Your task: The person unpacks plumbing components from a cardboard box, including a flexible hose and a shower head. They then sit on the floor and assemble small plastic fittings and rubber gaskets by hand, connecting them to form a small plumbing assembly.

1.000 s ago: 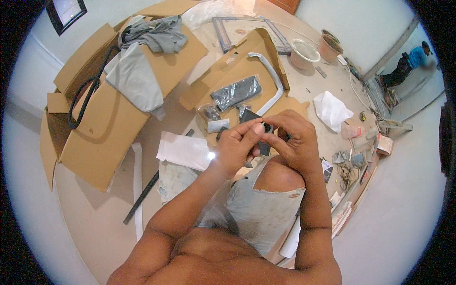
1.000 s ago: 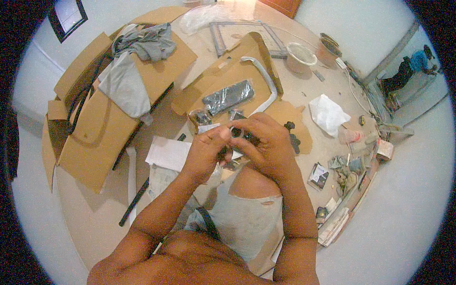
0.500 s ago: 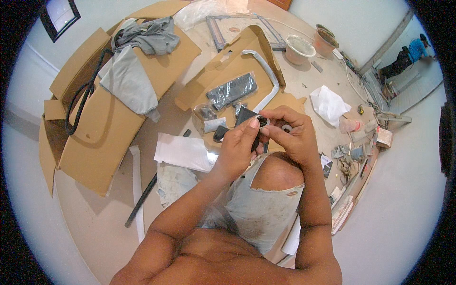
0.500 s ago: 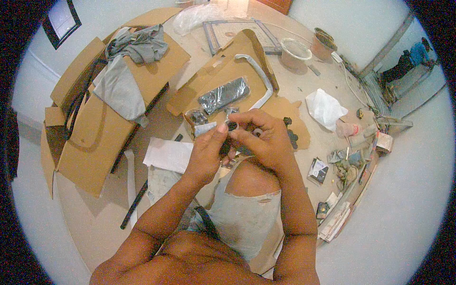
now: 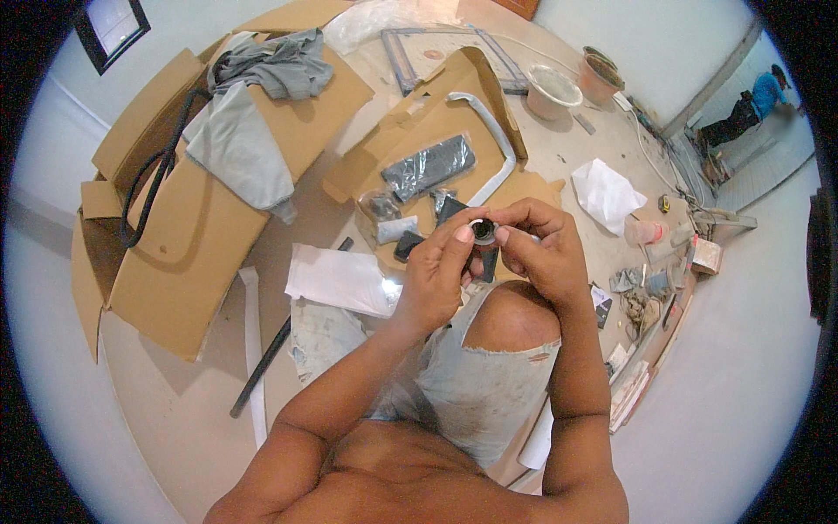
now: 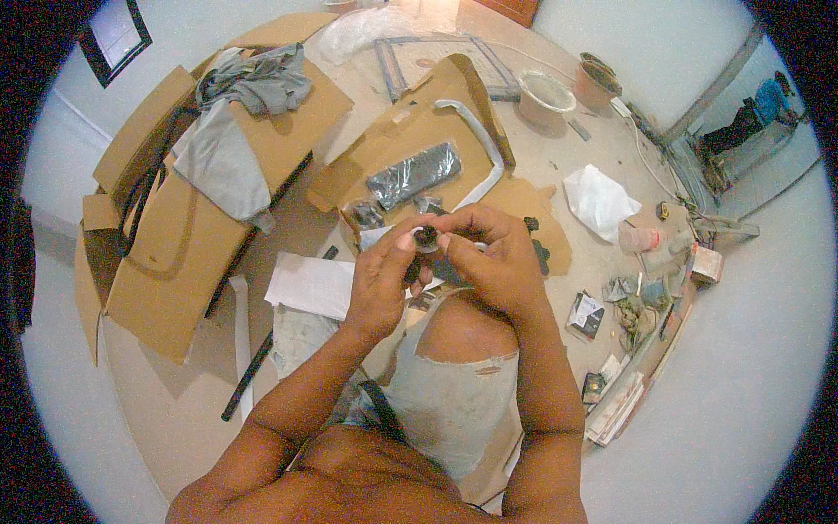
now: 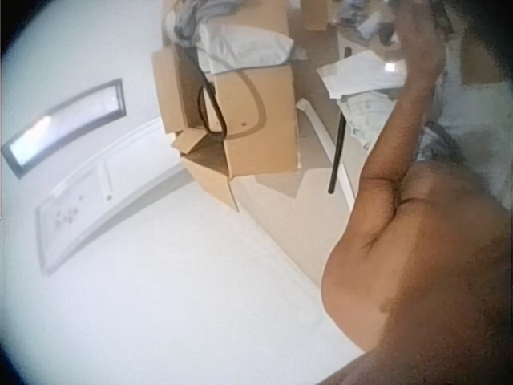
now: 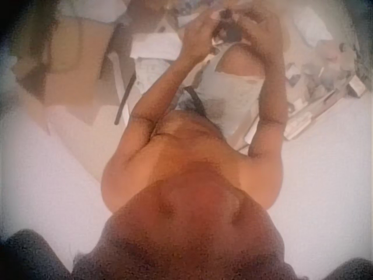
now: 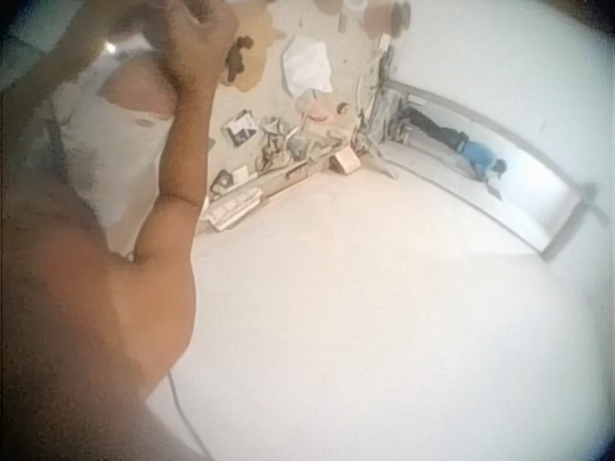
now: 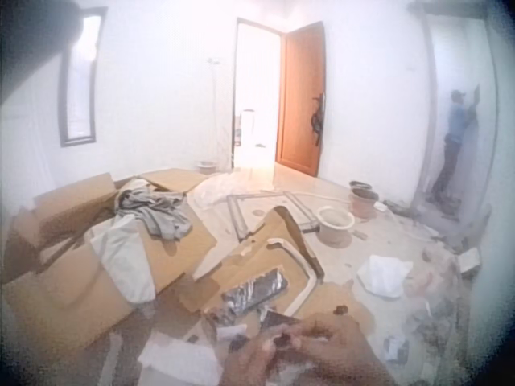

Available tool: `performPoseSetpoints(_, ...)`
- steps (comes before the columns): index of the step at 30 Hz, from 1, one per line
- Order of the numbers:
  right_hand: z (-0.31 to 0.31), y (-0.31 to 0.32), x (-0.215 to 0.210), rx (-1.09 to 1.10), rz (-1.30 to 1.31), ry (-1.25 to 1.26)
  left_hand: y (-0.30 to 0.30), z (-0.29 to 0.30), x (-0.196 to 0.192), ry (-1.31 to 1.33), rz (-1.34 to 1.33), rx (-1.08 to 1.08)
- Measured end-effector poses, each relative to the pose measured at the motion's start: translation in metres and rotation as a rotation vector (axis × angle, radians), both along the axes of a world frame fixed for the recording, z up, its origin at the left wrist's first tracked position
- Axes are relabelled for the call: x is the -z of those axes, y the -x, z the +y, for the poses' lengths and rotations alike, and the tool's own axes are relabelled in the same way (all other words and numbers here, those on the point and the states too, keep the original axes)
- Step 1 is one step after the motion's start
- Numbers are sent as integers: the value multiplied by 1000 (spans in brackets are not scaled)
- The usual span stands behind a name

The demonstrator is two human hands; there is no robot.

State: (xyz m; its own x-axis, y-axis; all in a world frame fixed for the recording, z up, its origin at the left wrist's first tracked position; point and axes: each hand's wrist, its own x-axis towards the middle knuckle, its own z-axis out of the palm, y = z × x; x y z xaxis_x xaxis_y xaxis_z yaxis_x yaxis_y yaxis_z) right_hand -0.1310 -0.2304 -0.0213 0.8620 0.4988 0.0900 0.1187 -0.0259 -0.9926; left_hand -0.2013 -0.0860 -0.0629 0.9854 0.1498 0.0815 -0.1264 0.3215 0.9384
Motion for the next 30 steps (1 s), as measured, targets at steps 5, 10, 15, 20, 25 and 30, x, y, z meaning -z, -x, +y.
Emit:
performPoseSetpoints(5, 1, 3, 0, -28, -90, 36, 3, -1, 4, 36, 14, -46)
performPoseSetpoints(10, 1, 4, -5, -41, -115, 127, 5, -4, 10, -72, -40, -84)
performPoseSetpoints(15, 1, 3, -4, 33, -80, 75, 4, -4, 10, -176, -134, -126)
performPoseSetpoints(20, -2, 6, -4, -36, -131, 150, 7, 4, 8, -146, -133, -111)
performPoseSetpoints(25, 0, 7, -2, -48, -265, 176, 9, 6, 5, 40, -81, -29)
performPoseSetpoints(30, -1, 7, -2, -46, -338, 241, 10, 3, 3, 57, -62, -52)
